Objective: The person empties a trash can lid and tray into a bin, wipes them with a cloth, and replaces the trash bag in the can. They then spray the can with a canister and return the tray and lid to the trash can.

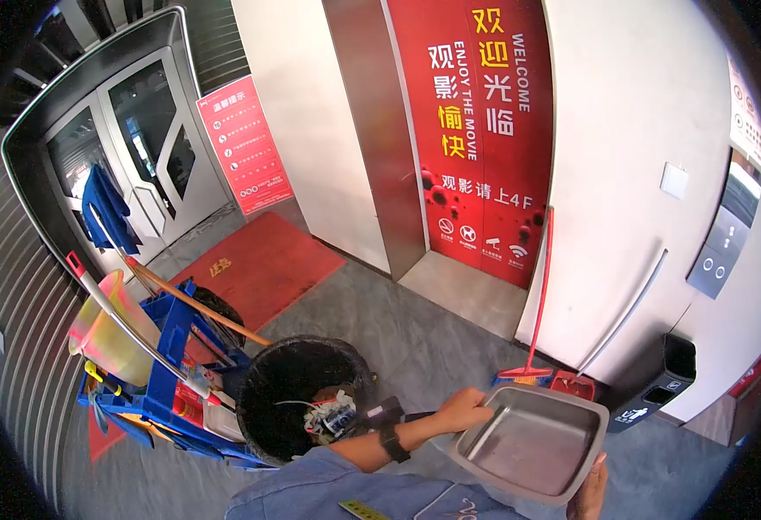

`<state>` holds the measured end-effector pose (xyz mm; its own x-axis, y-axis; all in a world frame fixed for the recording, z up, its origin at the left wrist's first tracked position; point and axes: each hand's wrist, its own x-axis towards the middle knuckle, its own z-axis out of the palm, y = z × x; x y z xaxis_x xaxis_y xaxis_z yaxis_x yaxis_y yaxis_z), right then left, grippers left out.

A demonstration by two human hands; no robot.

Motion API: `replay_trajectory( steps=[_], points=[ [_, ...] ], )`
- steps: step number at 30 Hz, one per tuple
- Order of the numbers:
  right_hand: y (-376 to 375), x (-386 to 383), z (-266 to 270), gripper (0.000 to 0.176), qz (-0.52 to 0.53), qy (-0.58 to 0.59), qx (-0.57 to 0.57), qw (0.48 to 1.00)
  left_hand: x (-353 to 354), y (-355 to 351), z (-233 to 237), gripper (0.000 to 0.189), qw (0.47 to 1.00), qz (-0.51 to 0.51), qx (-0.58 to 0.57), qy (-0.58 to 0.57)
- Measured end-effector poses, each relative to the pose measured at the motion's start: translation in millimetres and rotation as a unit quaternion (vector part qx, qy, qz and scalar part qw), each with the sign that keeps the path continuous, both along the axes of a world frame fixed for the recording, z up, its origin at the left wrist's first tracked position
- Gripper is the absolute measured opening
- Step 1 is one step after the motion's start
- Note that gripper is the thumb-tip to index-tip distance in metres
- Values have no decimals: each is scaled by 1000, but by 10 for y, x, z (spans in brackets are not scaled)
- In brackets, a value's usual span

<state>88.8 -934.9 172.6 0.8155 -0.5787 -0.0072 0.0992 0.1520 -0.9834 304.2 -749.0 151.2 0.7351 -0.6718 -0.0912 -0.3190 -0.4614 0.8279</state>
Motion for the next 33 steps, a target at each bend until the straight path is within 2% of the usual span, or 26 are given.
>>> replay_trajectory(
  steps=[1,3,5,6,7,11,12,15,16,18,20,23,25,27,28,29,31,33],
  points=[
    [-73,-18,6,61,8,-9,-7,1000,-48,-74,-20,31,1000,21,19,-2],
    [-258,-101,59,60,47,29,55,997,-171,-253,-62,32,998,51,48,-3],
    [-474,-263,121,49,111,120,-53,985,-322,-450,-111,33,995,76,64,-11],
    [-695,-285,-113,42,151,106,-119,976,-408,-551,-140,33,994,85,65,-19],
    [-719,-277,-135,45,134,56,-74,987,-490,-671,-173,33,993,93,66,-28],
    [-1285,-441,-519,44,137,108,-7,985,-773,-1111,-237,30,984,134,119,-21],
    [-1427,-484,-611,45,144,129,5,981,-773,-1179,-277,37,981,110,156,-36],
    [-1717,-533,-783,47,114,102,36,988,-759,-1319,-402,55,972,194,106,81],
    [-1814,-563,-778,47,105,119,63,985,-715,-1321,-517,60,966,218,58,124],
    [-1991,-605,-761,47,83,153,116,978,-737,-1315,-603,56,964,230,-7,129],
    [-2262,-609,-949,46,56,119,102,986,-795,-1295,-554,49,949,250,-69,178],
    [-2686,-667,-1182,39,24,79,92,992,-808,-1282,-801,45,943,281,-116,134],
    [-2757,-717,-800,37,3,84,110,990,-776,-1252,-867,43,961,251,5,116],
    [-3000,-771,-1041,37,-126,99,80,984,-674,-1259,-880,42,965,229,108,69],
    [-3120,-801,-1028,42,-140,112,84,980,-627,-1259,-946,40,958,254,125,38],
    [-3412,-883,-1359,47,-185,117,56,974,-654,-1244,-1086,38,949,280,144,12],
    [-3555,-981,-1093,49,-263,167,52,949,-666,-1181,-1352,34,931,324,165,-15],
    [-3775,-1109,-982,48,-281,170,42,944,-633,-1086,-1577,31,919,356,172,-18]
  ],
)
